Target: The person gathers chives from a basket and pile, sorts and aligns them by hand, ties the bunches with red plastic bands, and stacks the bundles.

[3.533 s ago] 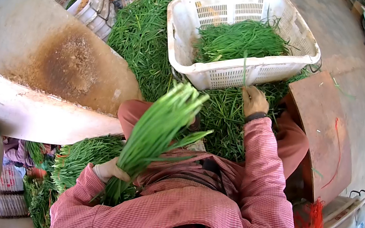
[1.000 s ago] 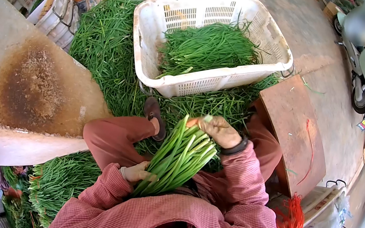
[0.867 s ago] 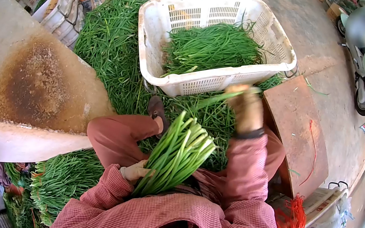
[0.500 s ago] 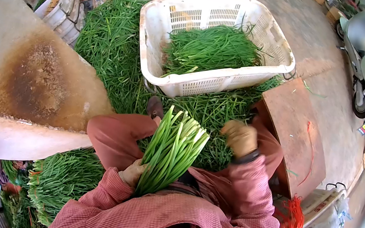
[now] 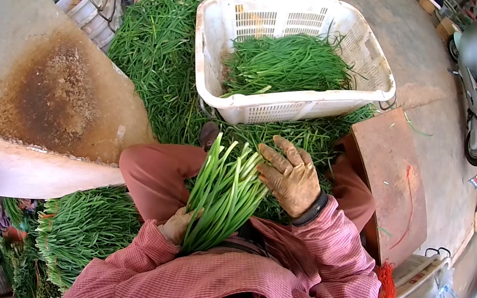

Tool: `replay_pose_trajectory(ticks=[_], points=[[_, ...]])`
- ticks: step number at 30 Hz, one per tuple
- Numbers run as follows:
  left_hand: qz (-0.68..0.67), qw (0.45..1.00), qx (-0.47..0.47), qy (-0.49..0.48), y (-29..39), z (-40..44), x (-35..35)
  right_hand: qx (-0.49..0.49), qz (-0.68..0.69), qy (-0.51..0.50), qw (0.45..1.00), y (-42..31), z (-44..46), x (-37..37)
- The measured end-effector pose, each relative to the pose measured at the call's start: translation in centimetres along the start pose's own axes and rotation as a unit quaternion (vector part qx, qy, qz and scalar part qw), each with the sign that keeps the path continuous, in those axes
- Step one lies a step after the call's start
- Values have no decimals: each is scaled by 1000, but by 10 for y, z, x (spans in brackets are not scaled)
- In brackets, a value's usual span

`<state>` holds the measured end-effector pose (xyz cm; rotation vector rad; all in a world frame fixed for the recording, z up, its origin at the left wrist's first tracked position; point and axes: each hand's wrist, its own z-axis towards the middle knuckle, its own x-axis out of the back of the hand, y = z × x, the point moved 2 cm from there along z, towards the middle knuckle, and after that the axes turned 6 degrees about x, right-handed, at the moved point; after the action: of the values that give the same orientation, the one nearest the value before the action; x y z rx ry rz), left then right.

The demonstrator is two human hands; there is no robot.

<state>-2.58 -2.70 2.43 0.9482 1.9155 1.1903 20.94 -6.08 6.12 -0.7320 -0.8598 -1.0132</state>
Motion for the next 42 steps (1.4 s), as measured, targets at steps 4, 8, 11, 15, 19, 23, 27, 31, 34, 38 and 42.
replay_pose_trajectory(ticks=[4,8,11,15,19,23,27,31,34,38,42], points=[[-81,997,-5,-12,-4,0,-2,-12,35,-49,998,2,4,8],[-52,994,69,63,-38,-3,9,7,47,-59,997,0,6,5],[-157,980,107,54,-53,-3,14,5,62,-94,994,0,5,3],[-303,940,156,24,-57,-2,12,56,25,-95,994,-3,0,-5],[-311,937,155,40,-48,-2,10,118,-55,-51,990,-2,2,3],[-259,943,192,81,-44,-4,10,-114,-142,-46,982,58,7,3],[-283,941,173,71,-40,-3,4,-325,-260,-298,859,107,3,13],[-300,940,147,63,-48,-1,1,-108,163,-118,974,28,18,-2],[-307,941,136,45,-49,0,0,-26,162,-329,930,-2,40,-14],[-315,943,112,1,-61,-5,9,29,203,-156,966,9,45,-24],[-240,969,56,-14,-51,1,5,-323,111,67,937,80,28,-16]])
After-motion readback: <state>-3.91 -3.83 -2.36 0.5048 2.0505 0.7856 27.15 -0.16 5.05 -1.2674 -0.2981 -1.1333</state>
